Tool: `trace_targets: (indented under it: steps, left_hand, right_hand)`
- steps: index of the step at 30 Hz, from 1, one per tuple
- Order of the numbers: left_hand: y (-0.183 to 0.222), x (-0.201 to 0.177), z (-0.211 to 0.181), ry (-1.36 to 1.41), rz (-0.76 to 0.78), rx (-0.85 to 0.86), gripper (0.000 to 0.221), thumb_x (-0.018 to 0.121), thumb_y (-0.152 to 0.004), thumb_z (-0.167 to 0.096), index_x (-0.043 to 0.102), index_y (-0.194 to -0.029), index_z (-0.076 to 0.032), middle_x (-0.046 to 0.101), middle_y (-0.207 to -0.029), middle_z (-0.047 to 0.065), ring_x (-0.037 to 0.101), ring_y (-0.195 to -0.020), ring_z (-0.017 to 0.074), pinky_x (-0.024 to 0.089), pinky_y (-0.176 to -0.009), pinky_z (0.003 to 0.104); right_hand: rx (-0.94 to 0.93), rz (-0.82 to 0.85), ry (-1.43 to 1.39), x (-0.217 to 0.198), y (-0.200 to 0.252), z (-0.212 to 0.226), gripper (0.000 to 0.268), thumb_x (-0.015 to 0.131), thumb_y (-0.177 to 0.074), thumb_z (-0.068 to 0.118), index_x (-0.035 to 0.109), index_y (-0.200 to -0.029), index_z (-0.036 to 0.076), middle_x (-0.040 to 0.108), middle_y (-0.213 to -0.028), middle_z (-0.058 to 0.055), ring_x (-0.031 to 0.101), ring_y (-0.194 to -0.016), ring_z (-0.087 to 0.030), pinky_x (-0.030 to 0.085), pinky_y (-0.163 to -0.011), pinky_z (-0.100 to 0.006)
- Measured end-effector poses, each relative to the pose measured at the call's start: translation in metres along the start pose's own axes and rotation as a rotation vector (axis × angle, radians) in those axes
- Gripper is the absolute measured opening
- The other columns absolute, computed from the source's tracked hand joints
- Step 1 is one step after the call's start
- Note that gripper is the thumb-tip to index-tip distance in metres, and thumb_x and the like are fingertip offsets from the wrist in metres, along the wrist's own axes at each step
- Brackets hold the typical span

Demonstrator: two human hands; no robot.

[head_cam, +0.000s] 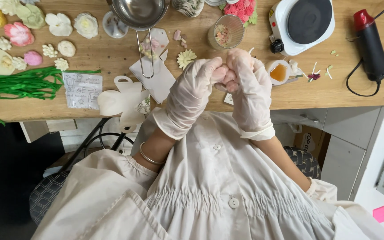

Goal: The person is melting wax with a heat gun and arranging decorative wax flower elements.

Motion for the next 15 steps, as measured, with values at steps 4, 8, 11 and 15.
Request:
trace_targets:
  steps: [4, 8, 11, 15]
  left_hand:
    - [0.01, 0.004, 0.024, 0.267, 0.018, -0.145, 0.034, 0.063, -0.099, 0.008, 0.061, -0.131, -0.004, 0.067, -0.116, 0.008, 0.074, -0.103, 0.0151, 0.062, -0.089, 0.025]
    - [-0.009, -0.033, 0.081, 0.311, -0.142, -0.359, 0.022, 0.075, -0.098, 0.003, 0.07, -0.118, -0.006, 0.073, -0.115, 0.004, 0.072, -0.094, 0.0114, 0.063, -0.082, 0.025]
    - [-0.036, -0.058, 0.153, 0.452, -0.218, -0.523, 0.03, 0.073, -0.091, 0.005, 0.066, -0.118, -0.007, 0.072, -0.106, 0.003, 0.07, -0.093, 0.0073, 0.064, -0.084, 0.023]
    - [-0.058, -0.074, 0.23, 0.369, -0.165, -0.679, 0.016, 0.069, -0.09, -0.001, 0.069, -0.106, -0.006, 0.07, -0.096, 0.001, 0.07, -0.077, 0.0076, 0.061, -0.063, 0.029]
  right_hand:
    - [0.107, 0.004, 0.023, -0.007, -0.001, -0.011, 0.025, 0.062, -0.108, 0.026, 0.062, -0.117, 0.002, 0.064, -0.096, -0.006, 0.064, -0.083, -0.012, 0.056, -0.077, -0.028]
    - [0.284, 0.118, -0.135, -0.017, -0.012, -0.028, 0.032, 0.062, -0.109, 0.03, 0.061, -0.123, 0.001, 0.065, -0.104, -0.007, 0.065, -0.091, -0.014, 0.055, -0.082, -0.026]
    - [0.362, 0.234, -0.16, 0.004, -0.024, -0.021, 0.029, 0.06, -0.107, 0.025, 0.057, -0.124, 0.001, 0.065, -0.11, -0.007, 0.069, -0.109, -0.018, 0.057, -0.095, -0.028]
    - [0.393, 0.456, -0.131, 0.027, -0.044, -0.014, 0.026, 0.06, -0.107, 0.021, 0.058, -0.125, 0.003, 0.068, -0.118, -0.011, 0.066, -0.101, -0.014, 0.057, -0.094, -0.029]
Point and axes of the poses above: each hand's wrist, its own y-axis away from the middle knuckle, its own x-axis out of the palm, z = x × y, the point moved 7 cm from there along -y, towards the middle knuckle
